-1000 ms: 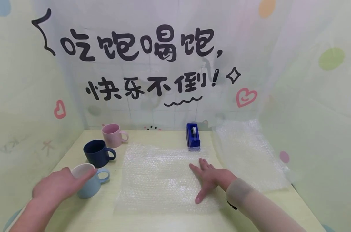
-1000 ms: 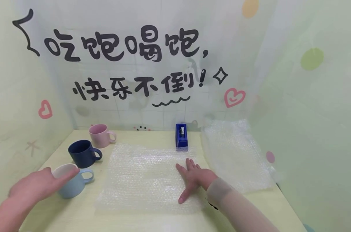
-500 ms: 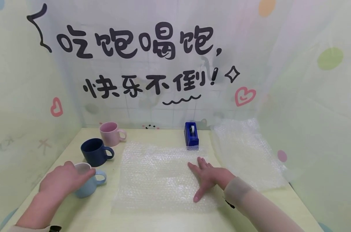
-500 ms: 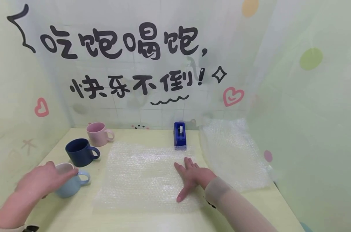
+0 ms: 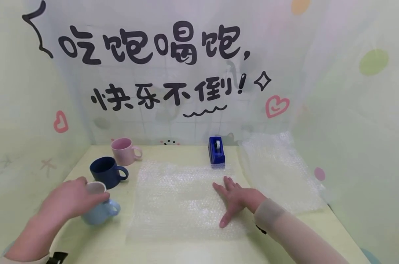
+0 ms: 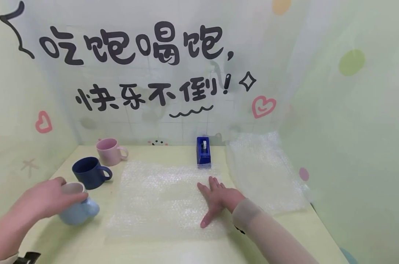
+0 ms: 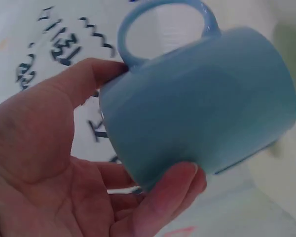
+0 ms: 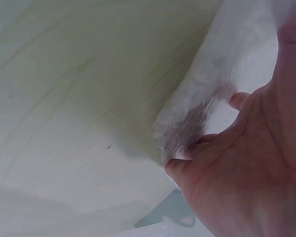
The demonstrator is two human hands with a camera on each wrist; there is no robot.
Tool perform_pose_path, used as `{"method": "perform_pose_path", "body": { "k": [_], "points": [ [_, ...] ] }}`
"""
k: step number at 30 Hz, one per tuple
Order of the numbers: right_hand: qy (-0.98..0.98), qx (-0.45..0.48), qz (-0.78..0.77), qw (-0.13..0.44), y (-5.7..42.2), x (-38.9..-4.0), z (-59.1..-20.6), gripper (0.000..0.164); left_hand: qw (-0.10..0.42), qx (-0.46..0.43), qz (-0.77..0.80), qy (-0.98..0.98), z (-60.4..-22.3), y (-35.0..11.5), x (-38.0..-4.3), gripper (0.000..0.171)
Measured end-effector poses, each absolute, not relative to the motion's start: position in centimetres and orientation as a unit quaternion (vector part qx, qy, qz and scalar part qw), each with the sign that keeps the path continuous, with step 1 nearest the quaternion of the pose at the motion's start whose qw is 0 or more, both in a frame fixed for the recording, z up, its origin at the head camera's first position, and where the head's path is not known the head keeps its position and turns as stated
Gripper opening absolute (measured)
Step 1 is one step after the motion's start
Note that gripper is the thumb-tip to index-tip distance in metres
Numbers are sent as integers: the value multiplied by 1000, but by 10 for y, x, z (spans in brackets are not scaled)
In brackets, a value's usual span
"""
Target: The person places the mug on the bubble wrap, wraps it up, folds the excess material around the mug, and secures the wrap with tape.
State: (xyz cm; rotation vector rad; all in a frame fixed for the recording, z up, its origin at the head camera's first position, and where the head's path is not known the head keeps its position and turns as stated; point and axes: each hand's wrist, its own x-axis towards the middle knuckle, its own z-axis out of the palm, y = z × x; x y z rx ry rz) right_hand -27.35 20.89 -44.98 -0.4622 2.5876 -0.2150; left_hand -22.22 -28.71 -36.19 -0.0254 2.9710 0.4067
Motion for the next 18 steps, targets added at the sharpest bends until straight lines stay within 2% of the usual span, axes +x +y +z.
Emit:
{"method": "perform_pose_path", "body": {
  "k": [4,9,13,18],
  "points": [
    [949,-170,-82,251,207,-274,-450,148,32,51,159,985,-328,-257,-223,81],
    [947,-176,-84,253,209,-275,-449,149,9,108,183,977,-306,-192,-234,72],
    [947,-181,-85,253,208,-275,-449,149,14,131,173,976,-314,-142,-252,72],
    [948,-179,-81,252,206,-273,-449,147,23,142,159,977,-349,-97,-275,75]
  ]
}}
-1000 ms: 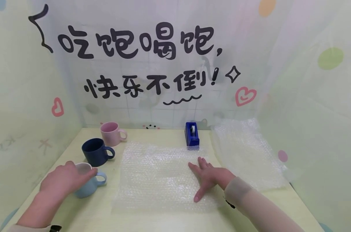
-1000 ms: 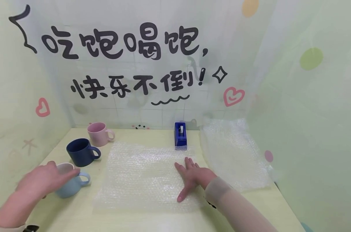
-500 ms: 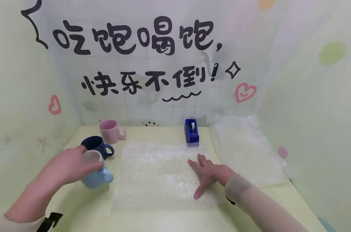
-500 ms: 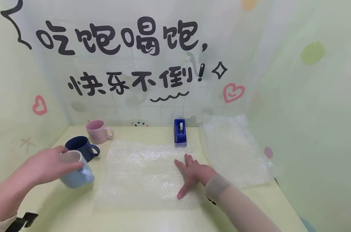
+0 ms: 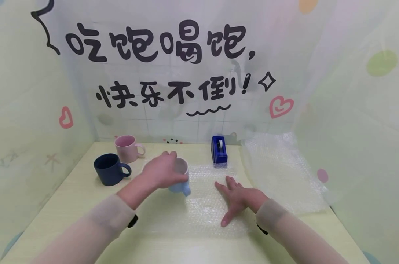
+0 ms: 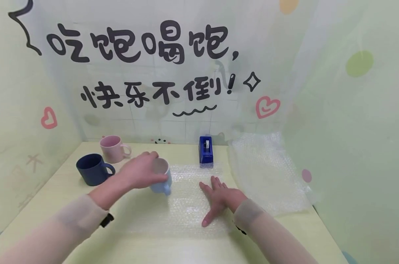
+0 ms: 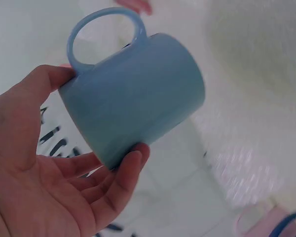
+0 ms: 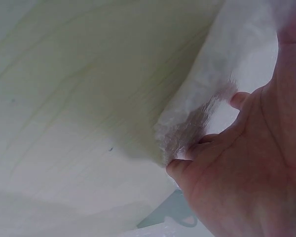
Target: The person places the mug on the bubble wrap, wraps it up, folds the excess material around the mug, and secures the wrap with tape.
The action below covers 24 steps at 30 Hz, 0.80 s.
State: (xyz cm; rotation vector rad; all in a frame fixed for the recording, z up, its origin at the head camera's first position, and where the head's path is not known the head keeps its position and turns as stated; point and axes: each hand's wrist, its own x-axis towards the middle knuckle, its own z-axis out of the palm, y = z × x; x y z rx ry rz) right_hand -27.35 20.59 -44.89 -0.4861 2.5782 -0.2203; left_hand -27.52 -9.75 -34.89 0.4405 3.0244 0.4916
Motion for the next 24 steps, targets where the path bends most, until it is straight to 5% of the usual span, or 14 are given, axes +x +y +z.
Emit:
{"method": "perform_pose_path", "body": {
  "k": [8,24],
  "points": [
    [950,-178,-75,245,207,-273,-450,147,25,141,140,980,-388,-59,-292,79],
    [952,-175,-65,243,208,-275,-453,146,15,124,160,979,-406,-39,-298,81]
  ]
}}
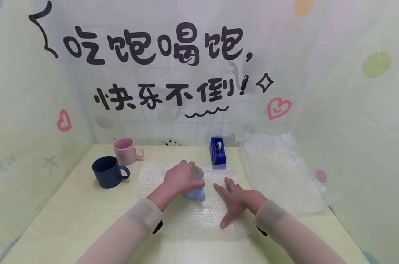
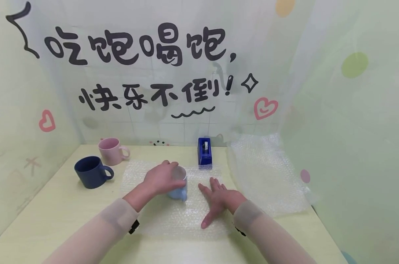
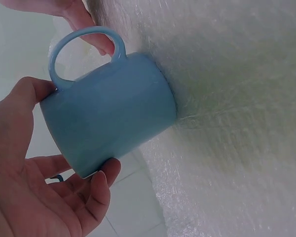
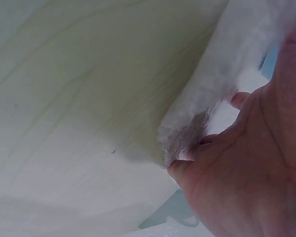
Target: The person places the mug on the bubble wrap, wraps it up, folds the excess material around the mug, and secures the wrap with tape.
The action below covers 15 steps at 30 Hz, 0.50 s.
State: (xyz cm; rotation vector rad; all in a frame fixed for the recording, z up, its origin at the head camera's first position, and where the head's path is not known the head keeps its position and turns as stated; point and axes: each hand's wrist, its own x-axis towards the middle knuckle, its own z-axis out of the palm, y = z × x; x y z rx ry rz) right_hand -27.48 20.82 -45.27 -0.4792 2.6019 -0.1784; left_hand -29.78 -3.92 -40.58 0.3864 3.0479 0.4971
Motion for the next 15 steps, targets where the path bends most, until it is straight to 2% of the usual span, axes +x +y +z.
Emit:
{"method": "perform_pose_path", "body": {
  "k": [6,11,15],
  "points": [
    [953,-176,-65,239,208,-275,-453,146,16,136,164,977,-407,-38,-296,80],
    [953,-179,-60,236,208,-276,-453,146,22,128,204,970,-410,-40,-294,93],
    [953,-180,-60,236,210,-275,-455,146,20,119,241,963,-412,-44,-293,87]
  ]
}}
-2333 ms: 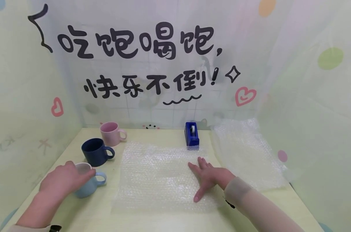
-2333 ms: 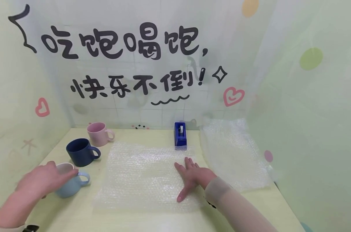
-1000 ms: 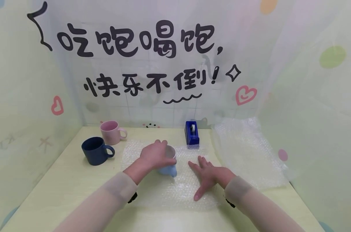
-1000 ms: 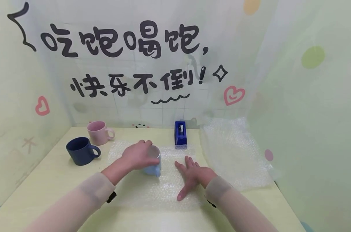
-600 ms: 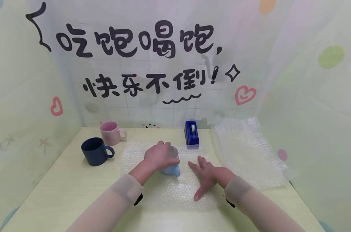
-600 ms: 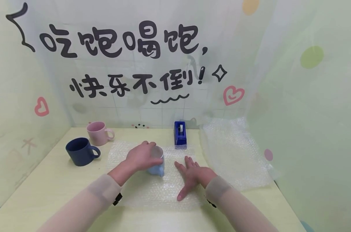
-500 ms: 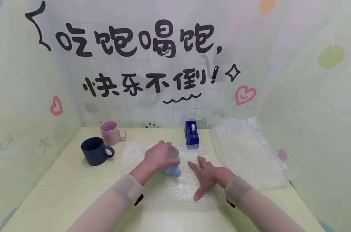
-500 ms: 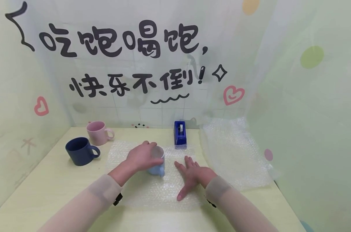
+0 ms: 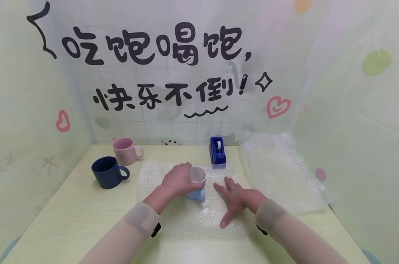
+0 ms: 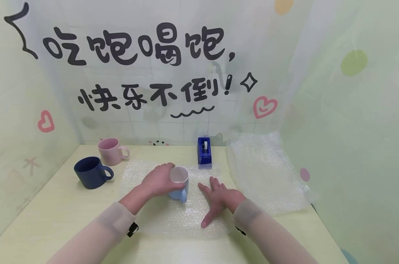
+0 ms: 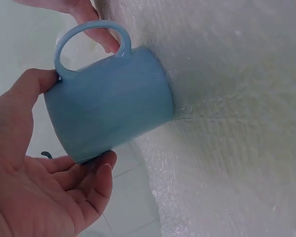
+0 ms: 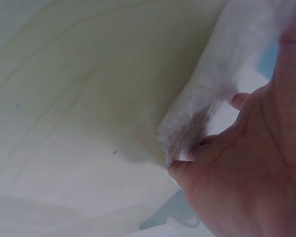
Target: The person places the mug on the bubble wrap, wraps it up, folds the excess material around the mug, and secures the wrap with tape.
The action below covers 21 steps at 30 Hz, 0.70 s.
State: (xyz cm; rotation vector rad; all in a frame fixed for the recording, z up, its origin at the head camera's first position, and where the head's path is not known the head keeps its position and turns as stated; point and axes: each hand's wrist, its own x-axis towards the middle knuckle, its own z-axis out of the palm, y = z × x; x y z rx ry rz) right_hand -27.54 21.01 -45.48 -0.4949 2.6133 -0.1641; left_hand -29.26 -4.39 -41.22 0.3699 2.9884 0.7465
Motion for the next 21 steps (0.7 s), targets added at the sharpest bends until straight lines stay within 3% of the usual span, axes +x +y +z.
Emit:
{"method": "perform_pose_path", "body": {
  "k": [5,12,16,21],
  "points": [
    [952,-184,-63,238,209,-274,-455,146,11,110,260,959,-418,-46,-291,74],
    [950,-196,-59,235,210,-276,-452,143,3,97,259,961,-422,-47,-292,77],
    [951,-201,-81,221,214,-286,-441,119,8,92,252,963,-420,-47,-292,79],
    [968,-136,-176,119,218,-314,-431,81,6,91,256,962,-419,-48,-292,75]
  ]
}}
